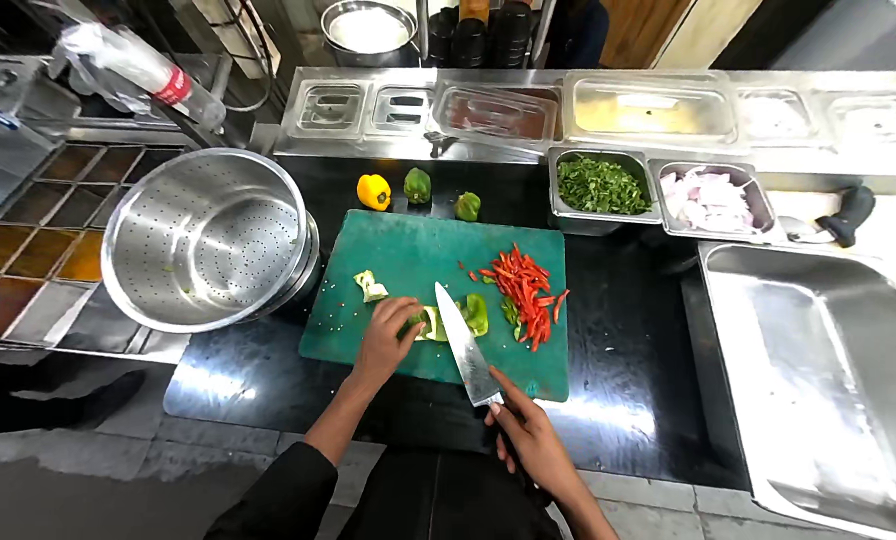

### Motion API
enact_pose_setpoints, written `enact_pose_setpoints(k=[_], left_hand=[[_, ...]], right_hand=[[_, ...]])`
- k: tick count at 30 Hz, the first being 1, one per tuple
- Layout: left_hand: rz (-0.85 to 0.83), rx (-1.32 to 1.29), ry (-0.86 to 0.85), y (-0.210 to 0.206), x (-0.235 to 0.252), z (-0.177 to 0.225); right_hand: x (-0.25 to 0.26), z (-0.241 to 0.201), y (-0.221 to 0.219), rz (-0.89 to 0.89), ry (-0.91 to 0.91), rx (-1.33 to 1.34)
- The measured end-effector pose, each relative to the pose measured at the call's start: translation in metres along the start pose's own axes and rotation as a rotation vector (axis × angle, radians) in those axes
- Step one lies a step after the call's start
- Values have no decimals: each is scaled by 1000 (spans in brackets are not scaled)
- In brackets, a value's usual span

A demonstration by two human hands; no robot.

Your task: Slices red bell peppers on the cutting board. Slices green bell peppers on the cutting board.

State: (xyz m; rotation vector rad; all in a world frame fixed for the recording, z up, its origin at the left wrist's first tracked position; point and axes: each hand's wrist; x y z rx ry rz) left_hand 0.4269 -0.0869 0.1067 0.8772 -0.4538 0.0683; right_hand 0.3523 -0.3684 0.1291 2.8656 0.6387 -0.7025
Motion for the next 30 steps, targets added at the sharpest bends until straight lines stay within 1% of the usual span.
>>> enact_pose_setpoints(k=[1, 3, 7, 11, 15, 20, 23, 26, 30], left_hand=[[-11, -4, -94, 1, -2, -4], [-76, -35, -196, 3, -3, -10], [-149, -11, -250, 8, 0, -22], [-173, 26, -362, 11, 4, -23], [-254, -40, -348, 15, 7, -26], [-254, -109, -344, 11, 6, -34], [-257, -164, -332, 10, 7, -37], [-252, -197, -330, 8, 7, -40], [-237, -217, -326, 5, 8, -42]], right_hand=[[0, 0, -2, 4, -5, 14], [-2, -2, -5, 12, -17, 36], [-3, 3, -16, 33, -3, 59], [-4, 11, -31, 64, 12, 50], [-7, 10, -46, 112, -29, 52], [-2, 6, -62, 214, -43, 21], [11, -7, -68, 248, -66, -9], [22, -12, -72, 286, -47, -44], [0, 2, -84, 335, -24, -58]])
Point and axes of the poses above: each hand's wrist, its own x-axis towards the middle knuckle, its own y-axis out of the back of the hand, z = x × y, and after that the axes turned 2 degrees about -y, right-handed
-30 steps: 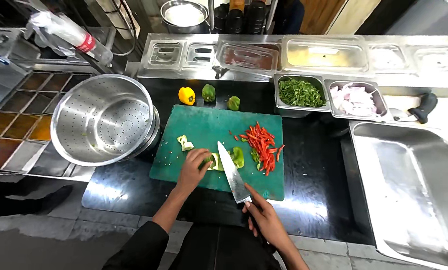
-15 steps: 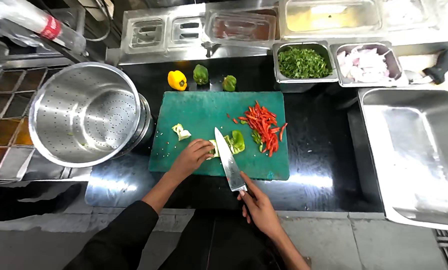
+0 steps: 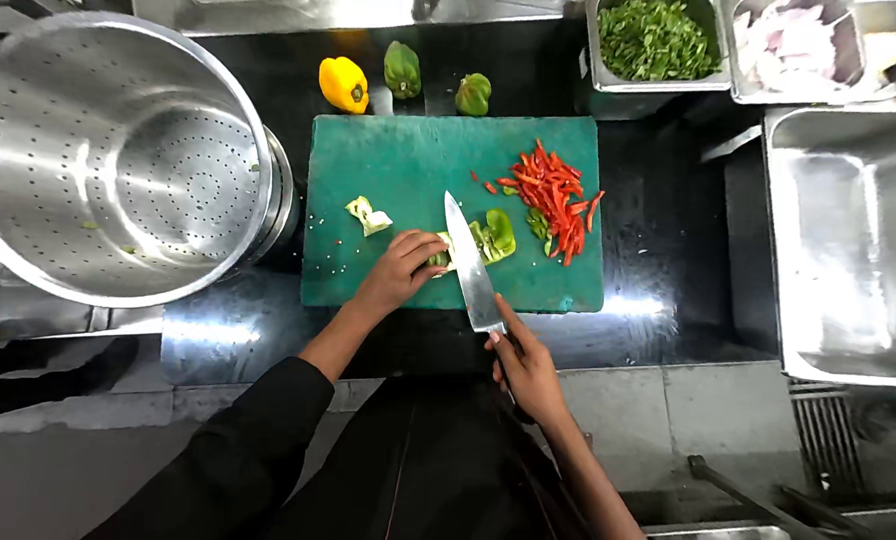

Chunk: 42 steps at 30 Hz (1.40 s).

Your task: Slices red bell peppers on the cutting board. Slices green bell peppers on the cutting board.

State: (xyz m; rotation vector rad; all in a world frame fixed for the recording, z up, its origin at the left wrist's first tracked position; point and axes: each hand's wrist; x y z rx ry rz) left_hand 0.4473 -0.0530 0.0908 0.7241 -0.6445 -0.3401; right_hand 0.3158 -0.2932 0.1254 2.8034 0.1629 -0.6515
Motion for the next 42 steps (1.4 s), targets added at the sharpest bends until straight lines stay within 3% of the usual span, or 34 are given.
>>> enact_pose_setpoints(k=[3, 8, 13, 19, 23, 30, 42], left_hand=[[4, -9, -2, -2, -1, -1], [16, -23, -38, -1, 1, -4], [37, -47, -22, -1, 3, -3], [26, -66, -11, -2, 0, -2], [39, -66, 12, -3, 2, -4], [47, -68, 71, -2, -2, -4], [77, -178, 515, 8, 14, 7]], right_hand=[[-11, -1, -7, 55, 5, -41], [26, -25, -12, 67, 36, -116], [1, -5, -10, 50, -1, -47], [18, -24, -19, 73, 35, -131], [0, -4, -6, 8, 19, -90], [-16, -1, 5, 101, -14, 44], [-9, 4, -4, 65, -40, 53]])
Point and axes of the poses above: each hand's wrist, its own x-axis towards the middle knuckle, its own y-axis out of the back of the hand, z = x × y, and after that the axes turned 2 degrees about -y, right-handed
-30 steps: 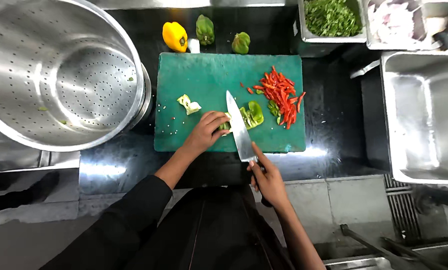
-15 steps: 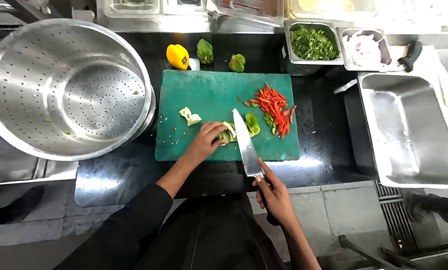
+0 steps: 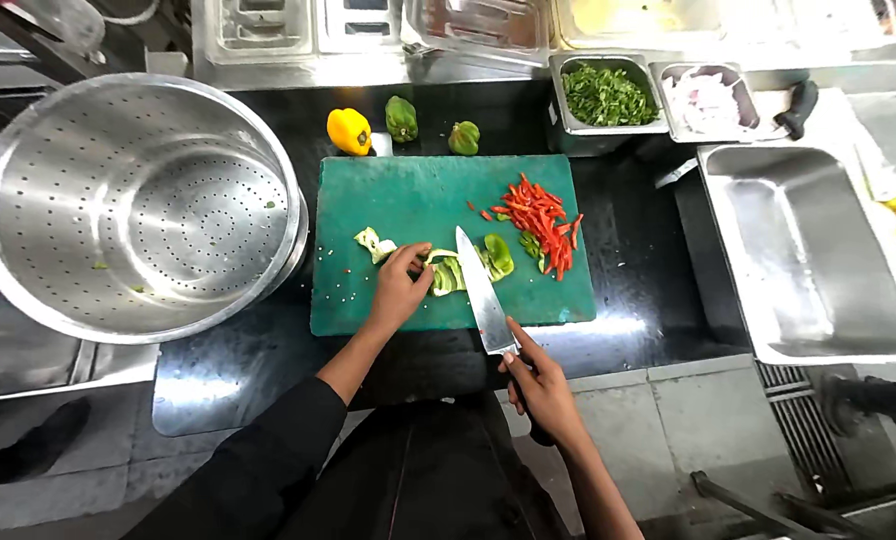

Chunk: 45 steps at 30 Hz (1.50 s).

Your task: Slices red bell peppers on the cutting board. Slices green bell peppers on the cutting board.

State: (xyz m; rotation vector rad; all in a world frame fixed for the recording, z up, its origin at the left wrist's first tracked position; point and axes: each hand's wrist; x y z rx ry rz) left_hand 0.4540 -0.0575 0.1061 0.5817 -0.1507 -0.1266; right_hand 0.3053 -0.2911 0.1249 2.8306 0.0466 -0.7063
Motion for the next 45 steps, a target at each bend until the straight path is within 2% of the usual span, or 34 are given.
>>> enact_pose_setpoints(k=[4, 7, 14, 18, 22, 24, 33, 40, 45], left_hand=[[-239, -54, 216, 17, 20, 20], [-281, -178, 217, 24, 23, 17], [-80, -35, -152, 26, -11, -24], [-86, 24, -287, 28, -19, -29], [-23, 127, -554, 20, -26, -25], [-46, 142, -611, 12, -27, -27], [-107, 83, -514, 16, -20, -31], [-100, 94, -450, 17, -20, -29], [-89, 89, -440, 16, -21, -29]], right_hand=[[1, 4, -1, -6, 8, 4], [1, 5, -3, -5, 25, 13], [-9, 9, -8, -93, 55, 37], [-8, 16, -11, -105, 41, 41], [-6, 18, -11, -105, 55, 62], [-5, 19, -11, -108, 62, 63], [11, 7, -35, -48, 53, 59], [-12, 20, -39, -58, 66, 70], [8, 9, -46, -26, 59, -4]])
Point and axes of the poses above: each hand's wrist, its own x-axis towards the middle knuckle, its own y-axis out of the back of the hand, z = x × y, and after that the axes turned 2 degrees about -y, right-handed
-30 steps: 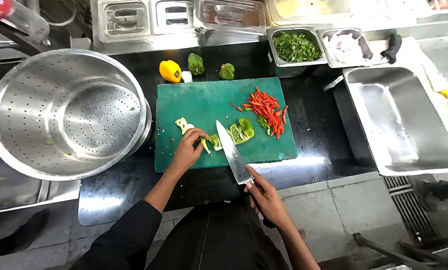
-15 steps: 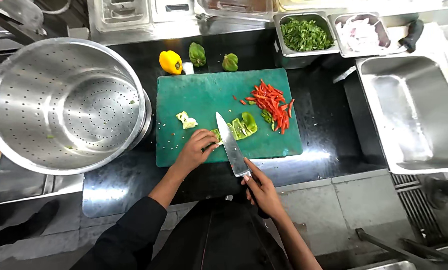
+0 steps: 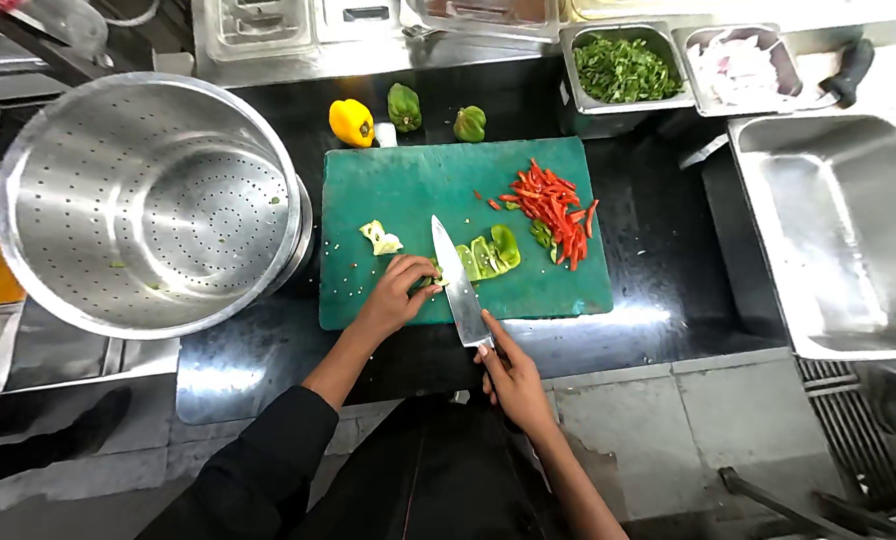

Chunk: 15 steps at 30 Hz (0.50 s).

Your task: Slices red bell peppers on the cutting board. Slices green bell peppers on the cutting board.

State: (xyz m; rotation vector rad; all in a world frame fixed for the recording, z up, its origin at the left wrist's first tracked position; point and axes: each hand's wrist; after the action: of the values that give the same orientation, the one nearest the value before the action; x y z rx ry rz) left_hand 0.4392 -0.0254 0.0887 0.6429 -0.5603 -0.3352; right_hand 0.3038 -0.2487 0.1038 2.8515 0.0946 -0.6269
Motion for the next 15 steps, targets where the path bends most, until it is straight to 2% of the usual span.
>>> enact_pose_setpoints(k=[6, 12, 15], left_hand=[[18, -4, -2, -1, 0, 0], [37, -8, -7, -2, -2, 1], [65, 10, 0, -3, -1, 0]], right_hand=[[-25, 8, 3, 4, 41, -48], [0, -4, -3, 8, 26, -70], [-13, 2, -2, -3, 35, -90]])
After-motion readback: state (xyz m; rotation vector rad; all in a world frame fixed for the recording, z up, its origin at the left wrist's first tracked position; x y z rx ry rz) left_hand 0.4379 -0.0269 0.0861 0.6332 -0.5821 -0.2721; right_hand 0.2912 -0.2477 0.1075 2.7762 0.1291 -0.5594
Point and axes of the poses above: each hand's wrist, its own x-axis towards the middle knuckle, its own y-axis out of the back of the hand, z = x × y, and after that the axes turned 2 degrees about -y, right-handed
